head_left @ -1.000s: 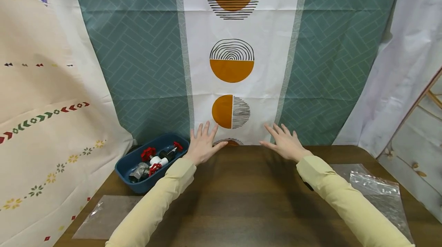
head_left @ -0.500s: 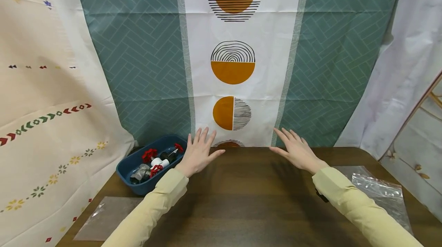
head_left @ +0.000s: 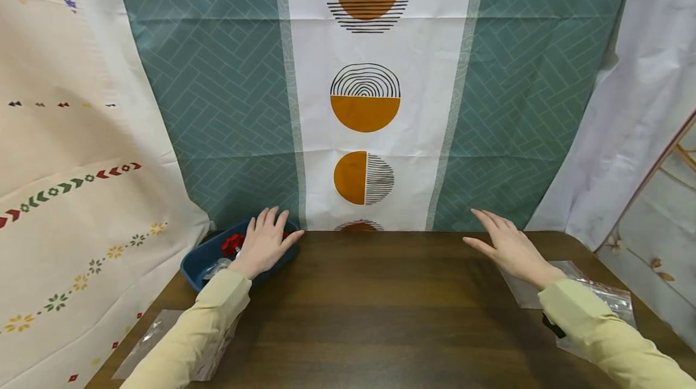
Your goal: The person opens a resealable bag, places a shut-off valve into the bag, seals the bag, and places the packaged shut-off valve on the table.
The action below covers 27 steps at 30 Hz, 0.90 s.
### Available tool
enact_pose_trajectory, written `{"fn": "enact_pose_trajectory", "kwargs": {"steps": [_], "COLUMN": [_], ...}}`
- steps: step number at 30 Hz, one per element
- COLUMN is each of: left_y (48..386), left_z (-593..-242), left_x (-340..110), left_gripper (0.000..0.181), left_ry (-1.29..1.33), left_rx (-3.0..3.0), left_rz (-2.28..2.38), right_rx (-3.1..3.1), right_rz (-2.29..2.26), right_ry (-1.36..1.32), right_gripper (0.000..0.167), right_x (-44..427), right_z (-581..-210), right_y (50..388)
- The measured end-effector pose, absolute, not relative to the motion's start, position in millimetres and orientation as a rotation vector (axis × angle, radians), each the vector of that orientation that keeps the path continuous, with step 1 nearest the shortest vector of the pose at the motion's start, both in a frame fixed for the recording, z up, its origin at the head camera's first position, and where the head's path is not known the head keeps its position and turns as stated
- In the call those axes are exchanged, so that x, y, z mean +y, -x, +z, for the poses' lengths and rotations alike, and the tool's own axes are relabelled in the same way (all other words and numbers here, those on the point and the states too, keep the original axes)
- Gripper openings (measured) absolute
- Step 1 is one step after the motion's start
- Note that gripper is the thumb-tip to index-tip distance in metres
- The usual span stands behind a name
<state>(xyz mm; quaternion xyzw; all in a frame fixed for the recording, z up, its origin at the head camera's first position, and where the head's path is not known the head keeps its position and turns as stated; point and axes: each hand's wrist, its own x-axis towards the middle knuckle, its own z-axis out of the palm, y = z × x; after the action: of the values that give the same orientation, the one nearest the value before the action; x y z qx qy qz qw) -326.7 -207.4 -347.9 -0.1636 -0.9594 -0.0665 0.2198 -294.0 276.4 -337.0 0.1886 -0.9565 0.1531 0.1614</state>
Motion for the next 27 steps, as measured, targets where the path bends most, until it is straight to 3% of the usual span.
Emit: {"fn": "enact_pose_trajectory", "kwargs": {"steps": [23, 27], "left_y": [300.3, 296.2], "left_z": [-369.9, -373.5], "left_x": [-312.3, -321.4], "left_gripper": [0.061, 0.058], "left_ry": [-0.053, -0.097], "left_rx": [-2.792, -2.823], "left_rz": [-0.208, -0.247], "right_rx": [-2.928, -2.969], "right_rz": [0.443, 0.439], "right_ry": [-0.265, -0.229], "right_gripper": [0.084, 0.078], "right_x": [369.1, 385.4], "right_z": [-350.4, -352.5], "right_y": [275.7, 272.2]}}
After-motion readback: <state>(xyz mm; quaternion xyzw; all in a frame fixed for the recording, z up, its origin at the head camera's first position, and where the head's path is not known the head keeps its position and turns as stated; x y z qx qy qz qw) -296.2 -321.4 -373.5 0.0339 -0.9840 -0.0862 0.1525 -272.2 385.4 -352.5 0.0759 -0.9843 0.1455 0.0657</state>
